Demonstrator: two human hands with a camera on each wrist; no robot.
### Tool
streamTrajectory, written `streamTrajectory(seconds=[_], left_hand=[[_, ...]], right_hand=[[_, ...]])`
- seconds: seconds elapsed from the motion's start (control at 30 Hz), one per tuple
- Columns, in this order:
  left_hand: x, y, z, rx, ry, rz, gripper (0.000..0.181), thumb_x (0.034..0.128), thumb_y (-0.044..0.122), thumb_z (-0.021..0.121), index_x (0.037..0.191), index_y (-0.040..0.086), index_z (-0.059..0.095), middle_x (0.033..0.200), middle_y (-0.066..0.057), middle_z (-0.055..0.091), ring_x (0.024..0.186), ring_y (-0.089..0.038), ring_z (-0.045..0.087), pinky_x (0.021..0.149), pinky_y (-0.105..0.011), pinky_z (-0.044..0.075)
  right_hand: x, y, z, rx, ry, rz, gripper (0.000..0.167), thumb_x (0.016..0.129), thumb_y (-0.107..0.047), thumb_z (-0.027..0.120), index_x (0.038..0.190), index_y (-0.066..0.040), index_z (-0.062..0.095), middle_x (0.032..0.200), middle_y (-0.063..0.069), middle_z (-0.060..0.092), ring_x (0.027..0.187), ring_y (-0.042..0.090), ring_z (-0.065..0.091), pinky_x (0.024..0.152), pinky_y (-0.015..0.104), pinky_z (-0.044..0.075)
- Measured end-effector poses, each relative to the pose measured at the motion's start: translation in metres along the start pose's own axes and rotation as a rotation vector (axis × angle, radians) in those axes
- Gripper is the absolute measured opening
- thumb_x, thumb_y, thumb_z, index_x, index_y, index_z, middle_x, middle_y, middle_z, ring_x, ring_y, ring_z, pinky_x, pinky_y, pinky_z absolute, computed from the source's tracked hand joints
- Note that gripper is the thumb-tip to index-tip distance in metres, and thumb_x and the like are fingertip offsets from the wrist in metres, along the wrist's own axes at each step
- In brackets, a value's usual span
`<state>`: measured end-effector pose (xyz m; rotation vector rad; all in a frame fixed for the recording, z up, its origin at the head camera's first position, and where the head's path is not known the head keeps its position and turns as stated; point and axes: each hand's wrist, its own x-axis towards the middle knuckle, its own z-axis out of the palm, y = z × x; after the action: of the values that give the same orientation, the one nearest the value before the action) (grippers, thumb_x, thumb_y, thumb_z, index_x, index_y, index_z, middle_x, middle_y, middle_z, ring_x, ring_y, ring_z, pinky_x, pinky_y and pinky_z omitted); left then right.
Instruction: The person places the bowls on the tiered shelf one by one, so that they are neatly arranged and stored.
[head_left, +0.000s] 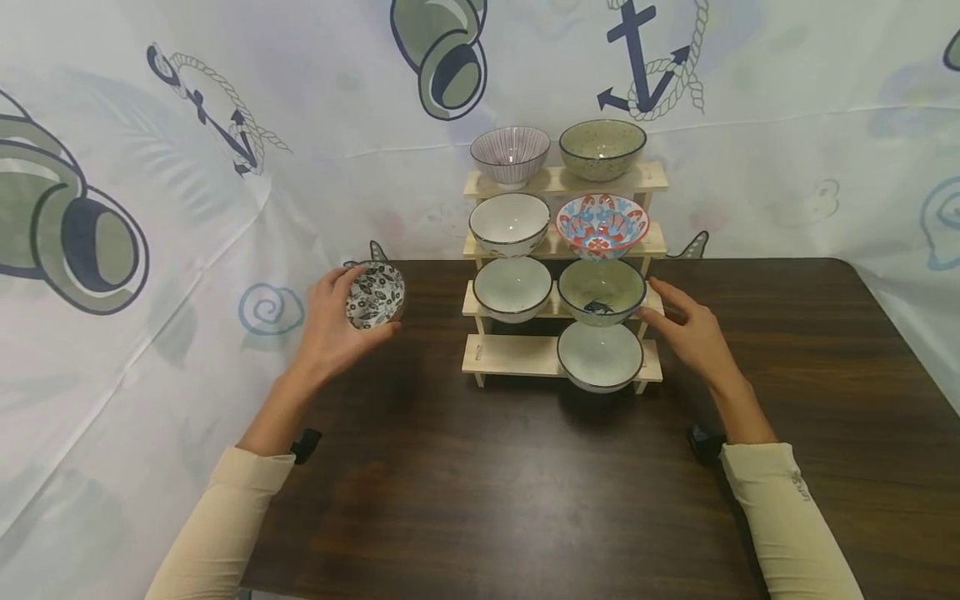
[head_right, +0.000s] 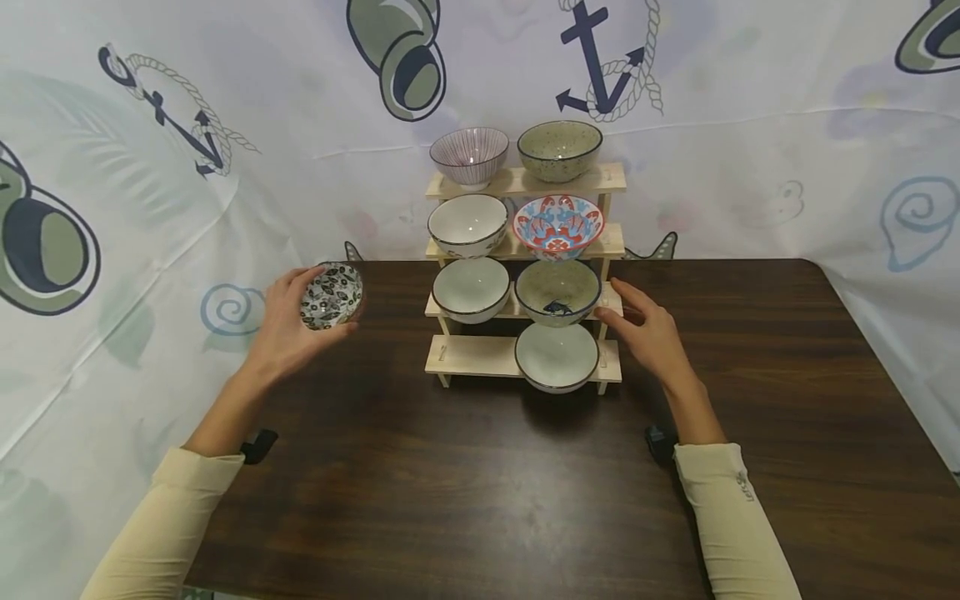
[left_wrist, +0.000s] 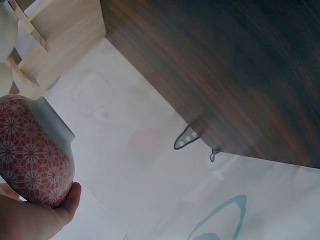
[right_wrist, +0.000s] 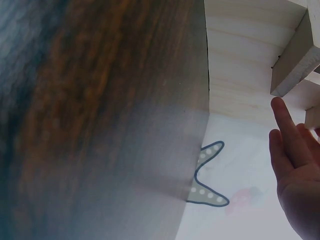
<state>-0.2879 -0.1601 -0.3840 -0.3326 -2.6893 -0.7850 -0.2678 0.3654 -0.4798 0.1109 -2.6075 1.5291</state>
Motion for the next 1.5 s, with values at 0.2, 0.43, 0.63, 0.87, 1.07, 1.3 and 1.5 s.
streamTrajectory(seconds=[0.2, 0.43, 0.63, 0.87, 1.07, 1.3, 1.5], left_hand=[[-0.003, 0.005, -0.001, 0.0, -0.03, 0.042, 0.1, 0.0679, 0.041, 0.091, 0.154, 0.017, 0.045, 0.156, -0.021, 0.038, 0.143, -0.042, 0.034, 0.109, -0.066, 0.038], [-0.008, 0.01, -0.006, -0.005, -0.098, 0.093, 0.1, 0.0701, 0.04, 0.09, 0.156, 0.019, 0.043, 0.157, -0.018, 0.037, 0.142, -0.041, 0.035, 0.109, -0.07, 0.038], [-0.012, 0.014, -0.01, -0.008, -0.154, 0.143, 0.101, 0.0703, 0.042, 0.09, 0.157, 0.022, 0.042, 0.16, -0.018, 0.035, 0.146, -0.042, 0.033, 0.111, -0.071, 0.037], [-0.022, 0.023, -0.009, -0.04, -0.208, 0.167, 0.1, 0.0713, 0.04, 0.09, 0.157, 0.022, 0.042, 0.162, -0.018, 0.032, 0.146, -0.041, 0.032, 0.107, -0.069, 0.039], [-0.029, 0.032, -0.007, -0.072, -0.262, 0.173, 0.1, 0.0736, 0.038, 0.09, 0.158, 0.024, 0.04, 0.165, -0.016, 0.028, 0.15, -0.038, 0.026, 0.108, -0.069, 0.038], [-0.035, 0.04, -0.003, -0.062, -0.303, 0.193, 0.101, 0.0737, 0.039, 0.09, 0.159, 0.024, 0.038, 0.165, -0.017, 0.027, 0.151, -0.038, 0.024, 0.107, -0.068, 0.041], [-0.039, 0.043, 0.002, -0.049, -0.332, 0.194, 0.101, 0.074, 0.041, 0.09, 0.159, 0.026, 0.037, 0.165, -0.015, 0.026, 0.151, -0.036, 0.025, 0.107, -0.067, 0.042]], right_hand=[[0.003, 0.0, 0.0, 0.012, -0.008, -0.004, 0.068, 0.101, -0.042, 0.065, 0.161, -0.025, 0.038, 0.167, 0.012, 0.036, 0.139, 0.052, 0.05, 0.106, 0.067, 0.047], [0.004, 0.002, 0.0, 0.011, -0.012, -0.009, 0.068, 0.102, -0.04, 0.065, 0.162, -0.023, 0.037, 0.168, 0.012, 0.035, 0.14, 0.053, 0.049, 0.107, 0.067, 0.046], [0.003, 0.0, 0.0, 0.012, -0.008, -0.012, 0.068, 0.101, -0.041, 0.066, 0.161, -0.024, 0.038, 0.167, 0.011, 0.036, 0.14, 0.052, 0.049, 0.107, 0.067, 0.046], [0.001, 0.001, -0.001, 0.006, -0.003, -0.008, 0.068, 0.101, -0.042, 0.066, 0.161, -0.026, 0.039, 0.167, 0.011, 0.037, 0.14, 0.053, 0.047, 0.109, 0.068, 0.044], [0.001, 0.003, -0.002, 0.005, -0.004, -0.001, 0.068, 0.101, -0.042, 0.066, 0.161, -0.026, 0.038, 0.167, 0.011, 0.035, 0.141, 0.053, 0.047, 0.109, 0.068, 0.044], [0.0, 0.003, -0.002, 0.002, -0.006, -0.001, 0.068, 0.101, -0.042, 0.065, 0.161, -0.026, 0.038, 0.168, 0.011, 0.035, 0.141, 0.053, 0.047, 0.109, 0.068, 0.044], [-0.001, 0.0, -0.001, 0.002, 0.001, -0.004, 0.068, 0.101, -0.043, 0.066, 0.161, -0.026, 0.039, 0.167, 0.01, 0.037, 0.141, 0.052, 0.047, 0.109, 0.068, 0.044]])
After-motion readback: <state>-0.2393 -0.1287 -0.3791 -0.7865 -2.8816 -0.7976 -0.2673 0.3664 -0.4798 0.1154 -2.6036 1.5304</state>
